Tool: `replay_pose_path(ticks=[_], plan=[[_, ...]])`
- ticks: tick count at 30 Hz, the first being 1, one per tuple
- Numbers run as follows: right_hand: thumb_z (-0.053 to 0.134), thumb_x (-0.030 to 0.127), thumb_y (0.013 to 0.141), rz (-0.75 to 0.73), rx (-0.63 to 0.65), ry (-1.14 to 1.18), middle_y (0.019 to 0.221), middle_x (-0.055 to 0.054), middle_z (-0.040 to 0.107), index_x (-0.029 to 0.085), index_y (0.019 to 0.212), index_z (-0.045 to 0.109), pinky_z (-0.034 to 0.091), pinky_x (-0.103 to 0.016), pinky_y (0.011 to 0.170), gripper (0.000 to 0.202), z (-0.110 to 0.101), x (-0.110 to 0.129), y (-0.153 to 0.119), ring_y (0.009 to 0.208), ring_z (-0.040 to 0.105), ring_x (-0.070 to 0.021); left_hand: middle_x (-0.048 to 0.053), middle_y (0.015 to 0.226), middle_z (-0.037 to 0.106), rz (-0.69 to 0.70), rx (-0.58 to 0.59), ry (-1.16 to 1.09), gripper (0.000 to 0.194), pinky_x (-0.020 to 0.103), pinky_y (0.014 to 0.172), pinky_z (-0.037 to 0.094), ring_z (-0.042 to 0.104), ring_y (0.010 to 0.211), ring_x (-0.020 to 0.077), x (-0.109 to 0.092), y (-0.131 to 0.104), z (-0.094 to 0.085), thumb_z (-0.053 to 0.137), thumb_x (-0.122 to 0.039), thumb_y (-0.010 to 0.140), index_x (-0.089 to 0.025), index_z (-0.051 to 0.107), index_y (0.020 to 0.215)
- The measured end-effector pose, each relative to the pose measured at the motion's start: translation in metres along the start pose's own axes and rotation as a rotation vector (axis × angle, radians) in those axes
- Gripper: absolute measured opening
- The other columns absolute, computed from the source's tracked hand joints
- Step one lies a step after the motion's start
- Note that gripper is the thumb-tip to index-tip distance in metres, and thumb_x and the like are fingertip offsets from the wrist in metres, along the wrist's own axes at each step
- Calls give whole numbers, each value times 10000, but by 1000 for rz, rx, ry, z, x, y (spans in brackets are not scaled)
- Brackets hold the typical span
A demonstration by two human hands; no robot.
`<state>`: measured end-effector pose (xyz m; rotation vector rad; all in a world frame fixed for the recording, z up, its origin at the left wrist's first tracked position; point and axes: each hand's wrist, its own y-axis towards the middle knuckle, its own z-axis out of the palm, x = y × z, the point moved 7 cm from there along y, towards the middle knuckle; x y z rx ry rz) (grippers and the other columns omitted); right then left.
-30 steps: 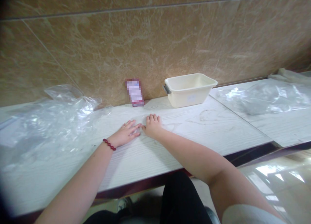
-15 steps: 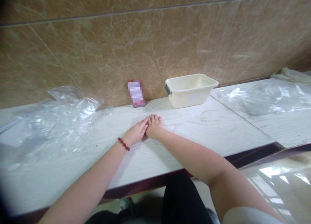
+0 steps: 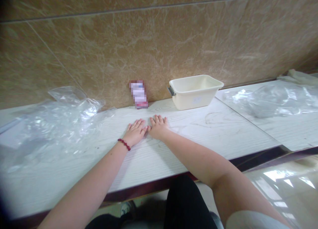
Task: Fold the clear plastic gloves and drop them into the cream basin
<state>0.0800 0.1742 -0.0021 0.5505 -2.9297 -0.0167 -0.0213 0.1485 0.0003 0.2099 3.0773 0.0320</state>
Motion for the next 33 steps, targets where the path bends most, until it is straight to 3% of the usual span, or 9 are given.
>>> replay_pose_path(ticks=[5, 11, 14, 16, 19, 24, 26, 33], plan=[[172, 467, 806, 51, 32, 21, 1366, -48, 120, 245, 1302, 168, 31, -532, 934, 543, 0, -12, 6, 1237, 69, -247, 64, 1359, 186, -50, 13, 5, 619, 486, 972, 114, 146, 1235, 226, 11, 1, 0, 104, -508, 791, -152, 209, 1287], [165, 509, 798, 145, 51, 14, 1365, -67, 114, 233, 1303, 166, 24, -587, 895, 575, -7, -39, 10, 1233, 60, -281, 46, 1369, 147, -75, 70, 4, 679, 550, 942, 106, 111, 1235, 280, 26, -1, -1, 93, -587, 751, -192, 177, 1297], [245, 464, 802, 168, -49, -7, 1300, -147, 265, 151, 1279, 252, 161, -524, 907, 571, -32, -54, 10, 1197, 194, -299, 77, 1366, 150, -81, 61, 19, 694, 539, 950, 91, 87, 1240, 275, 33, -3, -6, 80, -575, 759, -147, 184, 1295], [335, 382, 792, 107, -82, -25, 1137, -178, 447, 107, 1163, 431, 293, -421, 866, 471, -53, -54, 5, 1078, 383, -282, 109, 1358, 167, -83, 12, 34, 683, 514, 963, 91, 92, 1241, 262, 34, -6, -14, 81, -542, 779, -103, 181, 1292], [437, 303, 744, -41, -25, -74, 932, -142, 553, 143, 890, 606, 375, -350, 758, 275, -73, -39, -14, 891, 509, -252, 128, 1346, 202, 9, -69, 43, 647, 466, 984, 95, 118, 1240, 243, 18, -12, -24, 124, -500, 800, -75, 189, 1284], [526, 287, 681, -227, 85, -220, 880, -108, 573, 184, 867, 619, 398, -333, 676, 232, -73, -2, -53, 825, 533, -236, 112, 1332, 253, 316, -61, -60, 616, 422, 994, 124, 153, 1234, 225, -37, -30, -20, 201, -499, 798, -104, 235, 1269], [524, 259, 683, -266, 94, -271, 872, -100, 581, 185, 845, 621, 400, -333, 669, 203, -70, 7, -59, 830, 534, -233, 107, 1330, 261, 390, -39, -113, 625, 420, 991, 131, 152, 1234, 226, -50, -35, -15, 226, -512, 787, -109, 245, 1265], [494, 193, 694, -256, 155, -321, 852, -103, 605, 161, 782, 628, 407, -346, 648, 164, -64, 8, -55, 826, 549, -254, 119, 1323, 270, 414, 2, -216, 608, 418, 990, 123, 170, 1229, 231, -52, -35, -8, 265, -502, 782, -112, 281, 1249]])
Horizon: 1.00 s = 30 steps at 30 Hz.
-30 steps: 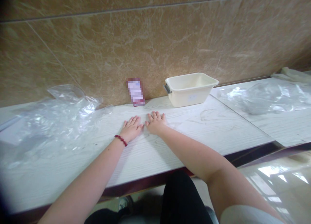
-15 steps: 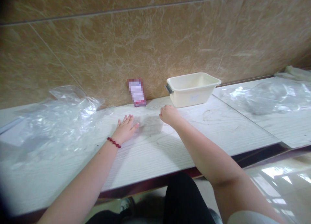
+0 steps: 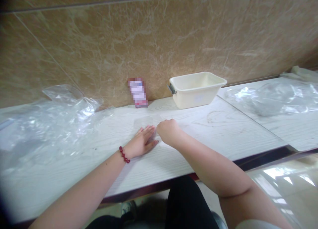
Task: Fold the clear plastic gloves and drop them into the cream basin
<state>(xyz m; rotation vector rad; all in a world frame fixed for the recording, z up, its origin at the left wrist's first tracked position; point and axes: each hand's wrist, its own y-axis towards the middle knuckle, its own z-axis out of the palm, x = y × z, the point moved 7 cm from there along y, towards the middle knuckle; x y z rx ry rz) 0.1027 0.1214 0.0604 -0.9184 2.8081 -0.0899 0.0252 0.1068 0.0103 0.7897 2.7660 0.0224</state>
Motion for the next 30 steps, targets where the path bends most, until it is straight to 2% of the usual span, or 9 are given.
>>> replay_pose_path(ticks=[7, 11, 14, 18, 20, 22, 25, 27, 30], plan=[[455, 170, 691, 29, -47, 8, 806, -136, 603, 120, 811, 614, 403, -330, 617, 205, 5, -1, 8, 786, 559, -254, 133, 1306, 300, -12, -31, -85, 580, 428, 983, 125, 204, 1217, 247, 0, 1, -3, 339, -462, 774, -127, 291, 1245], [461, 195, 667, 8, -181, 51, 810, -120, 592, 132, 794, 597, 388, -321, 617, 196, -5, -2, 8, 761, 544, -236, 137, 1283, 339, -28, -88, -135, 532, 423, 974, 152, 247, 1199, 252, 3, 2, -7, 402, -390, 764, -131, 328, 1222], [458, 202, 667, -17, -325, 177, 784, -98, 582, 135, 740, 574, 371, -323, 659, 153, -17, -2, 6, 756, 525, -211, 115, 1191, 464, -60, -159, -233, 383, 415, 977, 143, 335, 1155, 240, 9, 4, -13, 423, -280, 766, -159, 446, 1129], [459, 253, 698, -57, -670, 619, 810, -62, 565, 150, 767, 532, 343, -309, 760, 144, -37, -18, 3, 824, 494, -171, 89, 906, 625, -232, -308, -590, 206, 382, 918, 268, 518, 958, 235, 29, 3, -24, 455, -262, 750, -167, 598, 863], [426, 328, 740, -37, -837, 964, 859, -52, 556, 159, 833, 508, 343, -291, 782, 209, -37, -38, 5, 855, 490, -148, 78, 856, 634, -325, -379, -931, 204, 360, 862, 342, 539, 918, 223, 38, 0, -28, 468, -277, 743, -150, 610, 814], [375, 404, 766, 5, -879, 1332, 911, -43, 549, 176, 883, 485, 354, -285, 785, 278, -26, -58, 15, 887, 492, -137, 74, 891, 629, -363, -385, -1350, 215, 349, 835, 380, 544, 918, 203, 40, -1, -28, 462, -249, 749, -134, 599, 867], [318, 480, 774, 69, -672, 1788, 969, -36, 547, 195, 925, 472, 380, -296, 776, 357, 0, -69, 38, 903, 507, -137, 69, 922, 623, -359, -342, -1827, 235, 343, 803, 420, 561, 893, 182, 37, -2, -30, 428, -189, 766, -127, 569, 943], [269, 519, 780, 50, -405, 1977, 953, -48, 562, 185, 931, 481, 409, -312, 750, 424, 13, -60, 49, 869, 532, -146, 68, 894, 629, -367, -337, -1948, 234, 335, 780, 440, 572, 868, 182, 41, -3, -33, 414, -171, 770, -117, 569, 936], [246, 542, 783, -5, 21, 2107, 885, -77, 591, 151, 887, 515, 452, -333, 695, 486, 28, -36, 53, 797, 568, -165, 77, 837, 636, -427, -282, -1985, 243, 334, 744, 461, 592, 813, 189, 49, -3, -28, 407, -165, 771, -109, 560, 952]])
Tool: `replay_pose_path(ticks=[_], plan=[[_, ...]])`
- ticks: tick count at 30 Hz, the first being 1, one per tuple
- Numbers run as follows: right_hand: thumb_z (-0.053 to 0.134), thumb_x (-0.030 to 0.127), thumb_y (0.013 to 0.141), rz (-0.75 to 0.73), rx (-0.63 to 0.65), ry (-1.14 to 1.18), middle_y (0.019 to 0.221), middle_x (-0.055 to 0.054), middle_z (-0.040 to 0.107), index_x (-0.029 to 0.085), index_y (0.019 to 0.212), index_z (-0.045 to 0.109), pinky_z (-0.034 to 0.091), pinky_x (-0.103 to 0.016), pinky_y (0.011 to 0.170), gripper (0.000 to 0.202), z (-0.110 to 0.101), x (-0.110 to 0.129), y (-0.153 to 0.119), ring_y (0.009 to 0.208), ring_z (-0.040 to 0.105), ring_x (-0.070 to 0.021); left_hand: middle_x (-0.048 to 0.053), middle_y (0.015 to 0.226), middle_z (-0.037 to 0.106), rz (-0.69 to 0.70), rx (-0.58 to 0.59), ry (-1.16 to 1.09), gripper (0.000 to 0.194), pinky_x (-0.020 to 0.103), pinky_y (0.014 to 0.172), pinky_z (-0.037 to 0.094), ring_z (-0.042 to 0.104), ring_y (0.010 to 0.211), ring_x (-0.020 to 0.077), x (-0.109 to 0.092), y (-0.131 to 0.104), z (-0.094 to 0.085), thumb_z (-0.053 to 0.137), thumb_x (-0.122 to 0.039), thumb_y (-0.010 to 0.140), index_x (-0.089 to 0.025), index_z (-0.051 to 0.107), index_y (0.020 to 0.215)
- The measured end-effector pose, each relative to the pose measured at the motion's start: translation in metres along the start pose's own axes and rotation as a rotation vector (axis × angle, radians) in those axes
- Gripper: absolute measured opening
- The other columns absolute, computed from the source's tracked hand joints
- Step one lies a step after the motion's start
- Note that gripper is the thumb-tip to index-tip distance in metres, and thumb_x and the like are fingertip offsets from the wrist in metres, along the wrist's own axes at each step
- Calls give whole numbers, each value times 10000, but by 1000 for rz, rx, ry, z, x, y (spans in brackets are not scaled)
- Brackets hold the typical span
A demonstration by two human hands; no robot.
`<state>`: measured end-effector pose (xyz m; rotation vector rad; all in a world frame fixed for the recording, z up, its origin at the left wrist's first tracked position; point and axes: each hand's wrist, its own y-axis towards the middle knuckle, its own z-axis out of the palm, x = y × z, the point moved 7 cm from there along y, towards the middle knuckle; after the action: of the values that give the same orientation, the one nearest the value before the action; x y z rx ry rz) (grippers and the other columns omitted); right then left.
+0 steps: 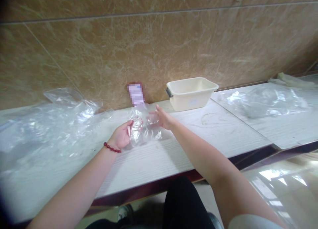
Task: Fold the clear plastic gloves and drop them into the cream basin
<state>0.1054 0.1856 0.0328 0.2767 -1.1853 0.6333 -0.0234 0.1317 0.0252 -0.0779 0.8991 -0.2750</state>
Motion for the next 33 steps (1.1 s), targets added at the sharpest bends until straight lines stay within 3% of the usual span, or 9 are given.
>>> replay_pose_path(ticks=[3, 8, 15, 23, 33], plan=[[432, 425, 762, 135, 81, -17, 861, -70, 607, 139, 829, 545, 482, -274, 619, 315, 6, -17, -1, 728, 590, -148, 75, 833, 634, -53, -57, 14, 249, 312, 726, 469, 597, 798, 176, 3, 7, -14, 399, -142, 775, -115, 545, 975], [615, 212, 656, 136, 110, -157, 822, -58, 622, 121, 798, 588, 490, -180, 541, 171, 2, -31, 7, 655, 585, -98, 72, 895, 623, -51, -109, 41, 228, 298, 743, 468, 582, 846, 166, 3, 18, -33, 400, -116, 775, -119, 549, 948], [590, 191, 685, 85, 53, -171, 769, -37, 622, 135, 789, 592, 490, -158, 554, 118, -1, -31, 13, 646, 585, -81, 91, 947, 614, -37, 46, 157, 309, 305, 811, 435, 571, 879, 172, -1, 17, -35, 451, -32, 719, -119, 532, 1003], [488, 160, 755, 35, 30, -195, 607, 9, 583, 175, 922, 559, 443, -153, 478, 182, -4, -28, 14, 533, 538, -57, 88, 902, 633, 17, 11, 230, 296, 271, 738, 456, 596, 791, 145, -2, 16, -34, 457, -46, 730, -131, 560, 994], [527, 136, 667, -87, -56, -124, 545, 25, 553, 139, 602, 502, 381, -182, 409, 70, -5, -16, 15, 446, 489, -72, 49, 729, 649, 118, -37, 303, 149, 248, 677, 442, 584, 685, 125, -6, 17, -37, 531, -38, 653, -118, 627, 734]])
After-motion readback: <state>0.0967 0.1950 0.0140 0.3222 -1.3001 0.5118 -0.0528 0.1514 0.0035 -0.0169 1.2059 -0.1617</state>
